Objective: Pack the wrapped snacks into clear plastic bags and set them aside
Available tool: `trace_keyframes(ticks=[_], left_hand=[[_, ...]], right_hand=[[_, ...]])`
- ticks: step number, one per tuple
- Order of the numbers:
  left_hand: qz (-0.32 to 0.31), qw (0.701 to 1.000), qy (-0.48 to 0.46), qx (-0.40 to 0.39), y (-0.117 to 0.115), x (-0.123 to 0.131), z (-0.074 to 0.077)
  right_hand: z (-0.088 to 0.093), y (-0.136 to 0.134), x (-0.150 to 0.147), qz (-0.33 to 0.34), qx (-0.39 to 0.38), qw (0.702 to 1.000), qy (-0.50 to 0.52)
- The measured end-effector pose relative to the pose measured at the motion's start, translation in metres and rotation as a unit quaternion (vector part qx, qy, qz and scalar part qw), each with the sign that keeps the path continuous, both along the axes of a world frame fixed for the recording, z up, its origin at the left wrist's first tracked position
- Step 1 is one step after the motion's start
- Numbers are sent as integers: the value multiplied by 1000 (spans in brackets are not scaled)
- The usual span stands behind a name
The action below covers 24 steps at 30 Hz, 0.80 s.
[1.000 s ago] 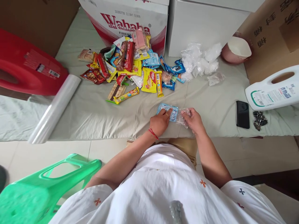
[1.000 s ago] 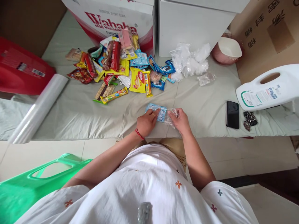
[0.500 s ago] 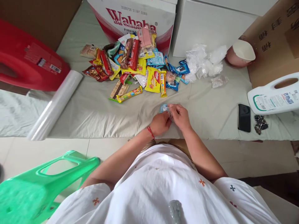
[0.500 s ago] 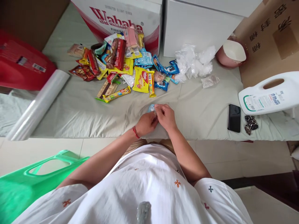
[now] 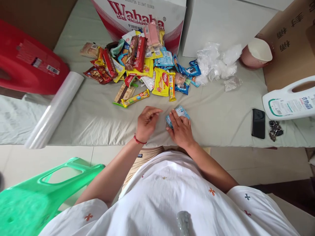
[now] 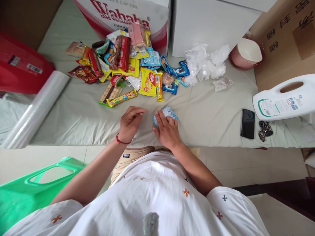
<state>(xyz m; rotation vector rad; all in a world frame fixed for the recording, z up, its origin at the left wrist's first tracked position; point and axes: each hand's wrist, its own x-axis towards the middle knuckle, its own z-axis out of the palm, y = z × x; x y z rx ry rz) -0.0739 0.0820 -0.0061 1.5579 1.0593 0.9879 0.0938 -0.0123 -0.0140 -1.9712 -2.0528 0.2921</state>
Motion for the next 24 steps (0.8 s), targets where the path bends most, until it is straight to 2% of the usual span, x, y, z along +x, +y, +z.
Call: trace_keyframes(ticks=[2, 4, 6, 10, 15, 17, 19, 22, 24], left_hand=[[-102, 991, 40, 80, -1, 10, 2], [-208, 958, 117, 158, -2, 21, 0], [-252, 929, 196, 188, -4, 27, -7], [-271, 899, 276, 204, -9, 22, -14], [-291, 859, 348, 237, -15, 16, -6], [-293, 851, 367, 235, -15, 18, -3], [-293, 842, 383, 242, -13, 21, -2], [-278, 835, 399, 256, -9, 24, -4], [-255, 845, 398, 251, -6, 24, -6]], right_hand=[[-5, -10, -5, 8, -4, 1000, -29], [-8, -18, -6, 23, -6, 999, -43], [-8, -26, -5, 38, -11, 998, -48], [-3, -44, 0, 68, -19, 997, -30], [9, -56, 30, 92, -6, 992, 87], [13, -48, 48, 56, 40, 988, 140], [14, -34, 62, 32, 82, 986, 141], [9, -8, 71, 83, 58, 991, 90], [5, 7, 68, 112, 35, 990, 82]])
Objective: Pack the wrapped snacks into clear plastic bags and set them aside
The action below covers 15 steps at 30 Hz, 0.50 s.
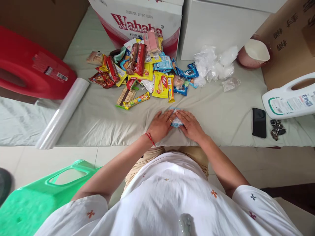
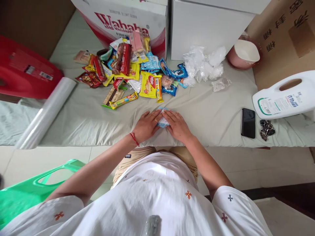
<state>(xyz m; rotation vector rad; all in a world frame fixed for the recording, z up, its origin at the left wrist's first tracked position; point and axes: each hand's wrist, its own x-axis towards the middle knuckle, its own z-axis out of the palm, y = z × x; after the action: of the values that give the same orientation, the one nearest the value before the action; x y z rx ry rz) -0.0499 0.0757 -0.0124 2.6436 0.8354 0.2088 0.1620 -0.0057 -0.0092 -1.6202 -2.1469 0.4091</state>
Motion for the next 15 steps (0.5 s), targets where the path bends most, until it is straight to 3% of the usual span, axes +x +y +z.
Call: trace_keyframes(ticks=[3, 7, 11, 13, 15], left_hand=[[24, 997, -74, -11, 1, -3, 3], [58, 968, -236, -60, -7, -4, 21], [151, 901, -334, -231, -16, 7, 33], [201, 862, -356, -299, -19, 16, 30], [238, 844, -356, -323, -23, 24, 24]], right_hand=[[2, 11, -7, -12, 15, 999, 37], [20, 8, -15, -68, 10, 987, 147], [34, -4, -23, -144, -21, 936, 320], [33, -11, -28, -156, -56, 904, 394], [27, -20, -31, -171, -92, 885, 422]])
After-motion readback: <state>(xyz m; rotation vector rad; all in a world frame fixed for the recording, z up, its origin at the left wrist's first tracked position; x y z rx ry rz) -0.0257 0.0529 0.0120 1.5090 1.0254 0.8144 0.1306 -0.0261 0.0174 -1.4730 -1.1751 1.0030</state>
